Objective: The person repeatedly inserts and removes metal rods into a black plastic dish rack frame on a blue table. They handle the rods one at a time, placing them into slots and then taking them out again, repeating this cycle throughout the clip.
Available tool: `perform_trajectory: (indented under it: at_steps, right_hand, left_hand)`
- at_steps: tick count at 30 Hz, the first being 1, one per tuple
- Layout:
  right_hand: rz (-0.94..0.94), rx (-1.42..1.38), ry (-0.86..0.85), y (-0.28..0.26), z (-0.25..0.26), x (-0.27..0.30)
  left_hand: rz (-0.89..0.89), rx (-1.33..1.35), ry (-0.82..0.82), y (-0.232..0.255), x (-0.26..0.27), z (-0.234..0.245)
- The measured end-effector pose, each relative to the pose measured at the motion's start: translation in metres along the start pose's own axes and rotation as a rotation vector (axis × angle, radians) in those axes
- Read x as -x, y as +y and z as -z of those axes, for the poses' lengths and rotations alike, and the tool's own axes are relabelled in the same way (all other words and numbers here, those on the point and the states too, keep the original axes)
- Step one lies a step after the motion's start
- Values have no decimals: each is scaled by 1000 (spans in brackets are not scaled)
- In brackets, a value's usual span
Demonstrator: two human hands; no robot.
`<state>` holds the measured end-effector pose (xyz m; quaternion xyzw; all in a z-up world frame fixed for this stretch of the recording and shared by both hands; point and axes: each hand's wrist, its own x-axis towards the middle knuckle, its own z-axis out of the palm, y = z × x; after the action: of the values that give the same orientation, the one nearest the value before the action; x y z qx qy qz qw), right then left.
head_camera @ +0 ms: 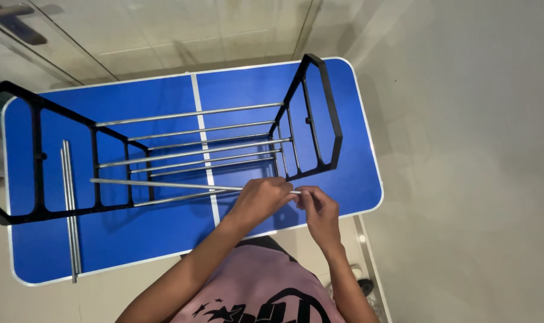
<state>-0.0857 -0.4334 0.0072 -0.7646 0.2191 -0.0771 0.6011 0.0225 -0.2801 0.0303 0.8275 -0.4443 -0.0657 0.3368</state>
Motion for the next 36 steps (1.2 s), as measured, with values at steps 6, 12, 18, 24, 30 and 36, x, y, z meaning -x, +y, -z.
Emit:
perform_trajectory:
  at_steps: [6,12,18,24,30,36]
  right_hand:
    - [3,-134,-70,17,10,5]
    - [-17,-39,-15,30,29,8]
    - [97,136,10,10,60,13]
    - [599,707,74,-27,50,17]
    - [741,660,10,-23,27,18]
    - [661,696,56,-11,48,17]
  left_hand:
    - [-45,16,-5,8,1,-1]
    - [-79,34,27,11,4,-1]
    - [-72,-19,-12,10,7,-8]
    - [-70,-14,2,13,8,-18]
    - [-67,38,21,9,18,-22]
    - [43,11,2,-7,42,-19]
